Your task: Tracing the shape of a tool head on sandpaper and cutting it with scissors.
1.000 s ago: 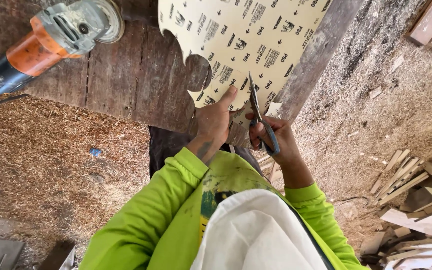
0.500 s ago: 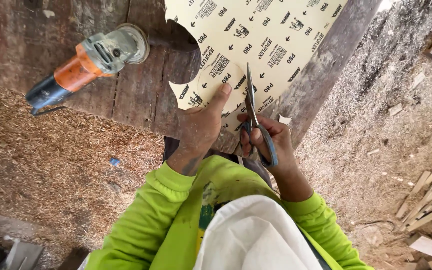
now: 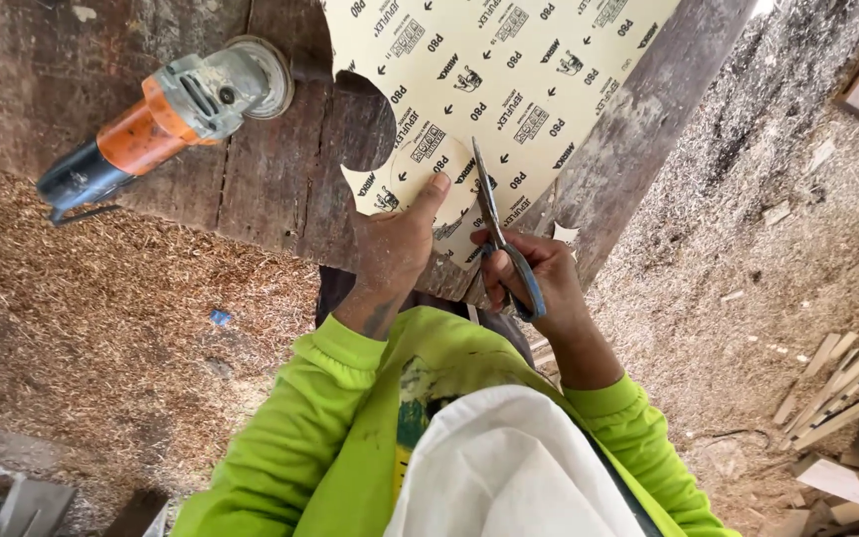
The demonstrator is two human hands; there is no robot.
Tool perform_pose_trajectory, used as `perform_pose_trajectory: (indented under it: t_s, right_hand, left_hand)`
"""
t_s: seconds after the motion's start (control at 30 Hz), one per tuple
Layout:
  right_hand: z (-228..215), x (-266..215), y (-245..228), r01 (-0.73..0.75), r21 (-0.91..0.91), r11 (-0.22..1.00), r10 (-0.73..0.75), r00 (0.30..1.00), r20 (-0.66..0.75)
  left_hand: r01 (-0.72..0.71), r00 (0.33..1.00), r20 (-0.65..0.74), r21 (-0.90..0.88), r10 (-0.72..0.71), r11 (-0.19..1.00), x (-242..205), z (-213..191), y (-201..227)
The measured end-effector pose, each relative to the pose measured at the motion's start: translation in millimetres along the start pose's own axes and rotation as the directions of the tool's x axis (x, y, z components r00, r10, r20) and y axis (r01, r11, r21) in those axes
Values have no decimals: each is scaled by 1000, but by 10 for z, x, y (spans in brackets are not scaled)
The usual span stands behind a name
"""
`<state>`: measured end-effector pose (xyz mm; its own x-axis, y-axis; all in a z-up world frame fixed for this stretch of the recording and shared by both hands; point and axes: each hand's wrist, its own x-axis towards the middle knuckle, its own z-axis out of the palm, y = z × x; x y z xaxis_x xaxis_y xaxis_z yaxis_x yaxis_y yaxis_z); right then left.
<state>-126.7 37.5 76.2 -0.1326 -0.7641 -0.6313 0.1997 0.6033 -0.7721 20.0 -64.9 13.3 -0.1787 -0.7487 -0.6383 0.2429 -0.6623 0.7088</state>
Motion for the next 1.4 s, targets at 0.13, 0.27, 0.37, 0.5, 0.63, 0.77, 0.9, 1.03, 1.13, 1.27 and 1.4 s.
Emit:
perform_pose_trajectory:
  t_s: [0.13,0.27,0.37,0.5,0.63,0.77,0.9,1.03,1.13,1.27,1.4]
  right_hand:
    - [-44,94,178,-44,3,999,44,999,25]
    - [-145,154,322,-80,-6,997,80,996,40]
    - [-232,167,286,-100,2,995,99,993,65]
    - [-289,247,240,-142,73,987,140,990,30]
    - [-220,286,194,-156,107,982,158,987,-11]
    - [-207,296,197,-92,115,989,95,995,-14]
    - [-212,295,211,-43,109,993,44,999,-6]
    - [-183,319,191,-34,127,991,33,999,14]
    - [-164,323,164,-21,113,993,19,1000,18]
    - [-97,321,128,-1,109,994,-2,1000,24]
    - [-41,310,35,-7,159,987,0,999,42]
  left_hand:
    - [50,999,-13,-33,-51,998,112,-59,-229]
    - [59,998,-20,-7,-59,998,172,-92,-314]
    - [75,997,17,9,-75,997,195,-123,-338]
    - [23,999,28,-75,-21,997,241,-143,-405]
    - [45,998,53,-82,-41,996,251,-193,-362]
    - [55,996,77,-24,-53,998,260,-199,-253]
    - [92,992,83,-30,-90,995,261,-201,-222]
    - [34,990,137,-77,-24,996,264,-258,-154]
    - [165,982,89,43,-168,985,266,-241,-58]
    - [121,988,101,-46,-116,992,259,-244,-13]
    - [47,991,132,-140,-28,989,208,-218,69]
